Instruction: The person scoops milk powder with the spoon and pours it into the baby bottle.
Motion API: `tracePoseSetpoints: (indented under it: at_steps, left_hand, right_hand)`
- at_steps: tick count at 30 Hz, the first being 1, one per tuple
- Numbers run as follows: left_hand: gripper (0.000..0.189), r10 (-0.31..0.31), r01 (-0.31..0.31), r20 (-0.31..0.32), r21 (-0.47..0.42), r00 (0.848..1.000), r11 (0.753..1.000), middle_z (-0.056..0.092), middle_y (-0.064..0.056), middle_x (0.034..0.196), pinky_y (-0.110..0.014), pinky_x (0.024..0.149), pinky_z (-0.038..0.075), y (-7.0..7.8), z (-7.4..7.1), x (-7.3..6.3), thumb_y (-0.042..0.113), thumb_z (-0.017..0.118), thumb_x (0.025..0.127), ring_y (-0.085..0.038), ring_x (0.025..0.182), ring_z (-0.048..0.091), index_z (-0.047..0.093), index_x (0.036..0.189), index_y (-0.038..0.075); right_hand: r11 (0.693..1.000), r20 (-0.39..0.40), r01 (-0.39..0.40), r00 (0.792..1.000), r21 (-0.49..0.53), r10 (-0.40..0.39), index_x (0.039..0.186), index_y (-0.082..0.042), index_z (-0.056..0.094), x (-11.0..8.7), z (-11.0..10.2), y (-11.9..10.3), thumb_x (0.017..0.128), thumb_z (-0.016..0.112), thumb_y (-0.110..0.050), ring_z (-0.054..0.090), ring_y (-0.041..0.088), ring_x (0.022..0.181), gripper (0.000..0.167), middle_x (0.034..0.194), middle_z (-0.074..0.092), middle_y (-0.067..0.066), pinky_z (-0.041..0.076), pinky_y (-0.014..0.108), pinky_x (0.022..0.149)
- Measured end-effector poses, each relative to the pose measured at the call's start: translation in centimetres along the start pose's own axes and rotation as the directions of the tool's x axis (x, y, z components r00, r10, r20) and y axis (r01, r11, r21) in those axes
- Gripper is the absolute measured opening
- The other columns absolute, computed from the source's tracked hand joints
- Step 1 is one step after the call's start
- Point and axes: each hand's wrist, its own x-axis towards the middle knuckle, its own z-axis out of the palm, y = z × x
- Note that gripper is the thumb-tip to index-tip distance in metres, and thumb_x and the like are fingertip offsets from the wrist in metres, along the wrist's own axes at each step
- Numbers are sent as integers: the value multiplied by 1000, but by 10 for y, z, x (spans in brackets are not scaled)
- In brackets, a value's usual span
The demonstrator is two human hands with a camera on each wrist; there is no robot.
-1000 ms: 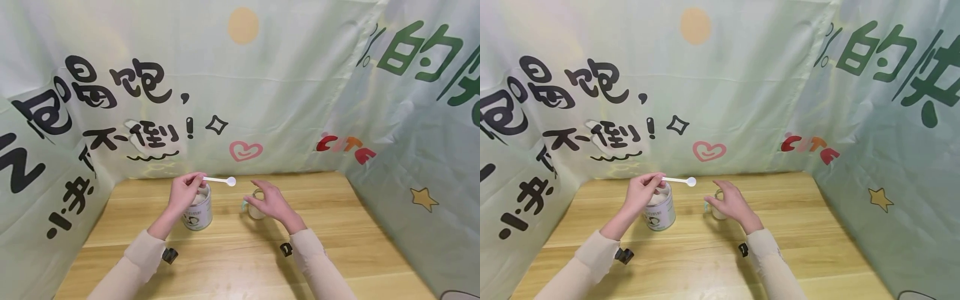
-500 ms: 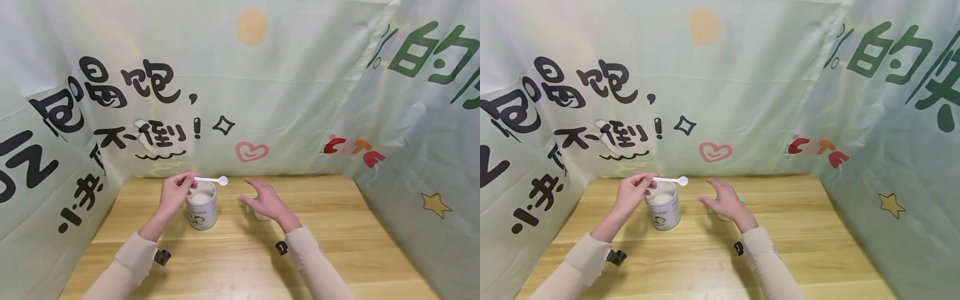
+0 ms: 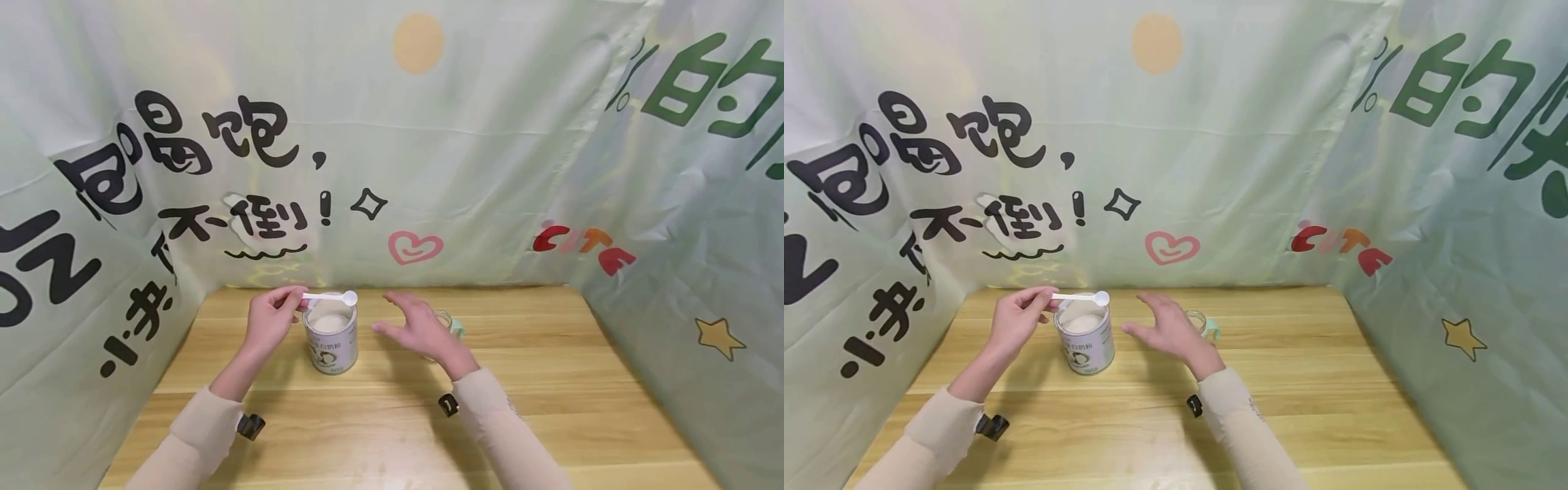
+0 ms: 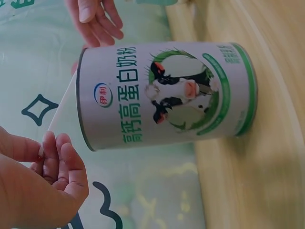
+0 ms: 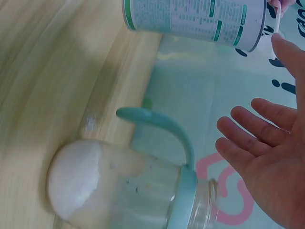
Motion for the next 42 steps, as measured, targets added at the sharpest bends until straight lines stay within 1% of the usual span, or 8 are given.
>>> tracePoseSetpoints:
  at_steps: [3, 8, 16, 29, 33, 36, 39, 42]
  left_hand:
    - [28, 6, -6, -10, 7, 1000, 1000, 79, -19, 100, -23, 68, 59, -3, -4, -2, 15, 63, 106, -5, 79, 71, 74, 122, -6]
    - [28, -6, 7, -26, 16, 1000, 1000, 79, -12, 95, -21, 67, 58, -6, -11, -5, 17, 64, 106, -9, 83, 72, 74, 121, -5]
    - [27, -21, 22, -43, 15, 999, 1000, 79, -15, 95, -20, 67, 57, -8, -18, -8, 16, 63, 107, -1, 76, 68, 75, 120, -4]
    - [27, -16, 18, -44, 36, 999, 999, 79, -13, 94, -19, 66, 56, -10, -24, -11, 15, 62, 107, 0, 76, 67, 75, 120, -4]
    - [27, -4, 6, -44, 45, 999, 999, 78, -15, 95, -19, 65, 56, -10, -26, -12, 16, 62, 107, 0, 76, 67, 75, 120, -4]
    - [27, 7, -5, -42, 54, 999, 999, 79, -13, 93, -18, 65, 55, -11, -27, -11, 16, 63, 107, 1, 76, 66, 75, 120, -4]
    - [26, 31, -28, -39, 75, 999, 997, 78, -12, 92, -17, 63, 54, -13, -28, -11, 15, 63, 106, 0, 75, 65, 76, 118, -4]
    - [24, 67, -62, -32, 113, 997, 992, 77, -17, 94, -16, 63, 53, -16, -28, -10, 13, 63, 106, -2, 75, 63, 77, 116, -3]
  right_hand:
    - [1000, 7, 10, 1000, 4, -10, 151, -5, 55, 2, 4, -3, 94, 77, -49, 56, 36, 142, 76, 152, 59, 15, 44, 53, 119]
    - [999, 13, 41, 999, -1, -41, 151, -4, 55, 6, 9, -8, 93, 77, -50, 57, 36, 141, 77, 151, 60, 15, 46, 52, 118]
    - [999, 40, 47, 998, -9, -46, 153, -7, 53, 11, 16, -17, 93, 76, -55, 55, 36, 143, 80, 154, 58, 14, 45, 52, 119]
    - [997, 58, 74, 996, 8, -74, 152, -5, 54, 18, 26, -23, 93, 77, -53, 56, 37, 142, 79, 152, 60, 16, 45, 54, 118]
    - [996, 53, 90, 994, 18, -91, 152, -6, 54, 19, 29, -25, 93, 77, -52, 57, 35, 140, 78, 150, 61, 15, 47, 54, 117]
    - [995, 54, 96, 994, 21, -97, 153, -8, 53, 20, 30, -27, 93, 77, -52, 57, 36, 140, 79, 151, 60, 15, 46, 54, 117]
    - [995, 64, 96, 993, 25, -98, 154, -8, 52, 21, 31, -29, 93, 77, -53, 56, 36, 141, 80, 152, 60, 16, 46, 54, 117]
    - [994, 66, 107, 992, 21, -108, 155, -8, 51, 23, 33, -30, 93, 77, -52, 56, 36, 141, 81, 151, 60, 16, 46, 53, 117]
